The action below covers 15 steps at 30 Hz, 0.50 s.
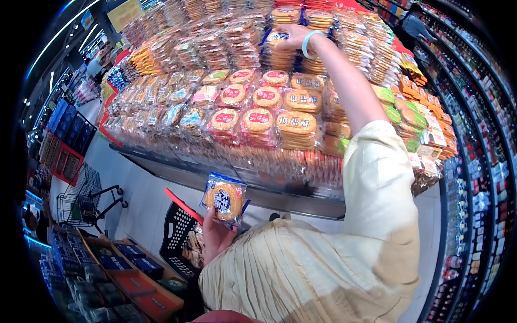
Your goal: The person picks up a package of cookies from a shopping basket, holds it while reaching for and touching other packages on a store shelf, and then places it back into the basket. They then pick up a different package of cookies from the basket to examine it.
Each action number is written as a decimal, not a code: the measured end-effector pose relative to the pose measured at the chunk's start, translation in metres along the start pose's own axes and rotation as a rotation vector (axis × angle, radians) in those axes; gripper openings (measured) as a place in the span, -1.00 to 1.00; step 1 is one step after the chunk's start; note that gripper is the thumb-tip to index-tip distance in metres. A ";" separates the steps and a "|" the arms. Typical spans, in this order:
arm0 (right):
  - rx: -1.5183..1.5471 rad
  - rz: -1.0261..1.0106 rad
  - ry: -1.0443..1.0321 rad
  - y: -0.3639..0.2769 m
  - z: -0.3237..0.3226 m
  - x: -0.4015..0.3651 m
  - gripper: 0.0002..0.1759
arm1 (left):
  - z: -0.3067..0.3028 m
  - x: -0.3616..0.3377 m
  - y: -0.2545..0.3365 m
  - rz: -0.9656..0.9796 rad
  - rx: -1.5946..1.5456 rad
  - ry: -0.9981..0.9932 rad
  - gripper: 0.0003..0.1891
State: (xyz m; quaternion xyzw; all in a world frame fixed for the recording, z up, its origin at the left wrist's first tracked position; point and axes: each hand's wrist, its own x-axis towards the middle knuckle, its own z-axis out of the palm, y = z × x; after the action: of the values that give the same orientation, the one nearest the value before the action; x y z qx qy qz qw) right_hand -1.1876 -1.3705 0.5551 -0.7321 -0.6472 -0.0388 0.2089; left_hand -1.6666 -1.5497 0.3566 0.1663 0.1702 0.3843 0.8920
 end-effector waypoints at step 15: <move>-0.649 -0.140 0.147 -0.022 0.003 -0.022 -0.18 | 0.018 0.008 -0.008 -0.008 0.082 0.106 -0.52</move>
State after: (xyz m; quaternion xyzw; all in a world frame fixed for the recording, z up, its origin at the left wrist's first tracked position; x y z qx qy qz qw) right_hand -1.2131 -1.3882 0.5508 -0.7095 -0.6330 -0.3096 0.0077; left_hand -1.6488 -1.5522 0.3675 0.1816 0.2333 0.3819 0.8757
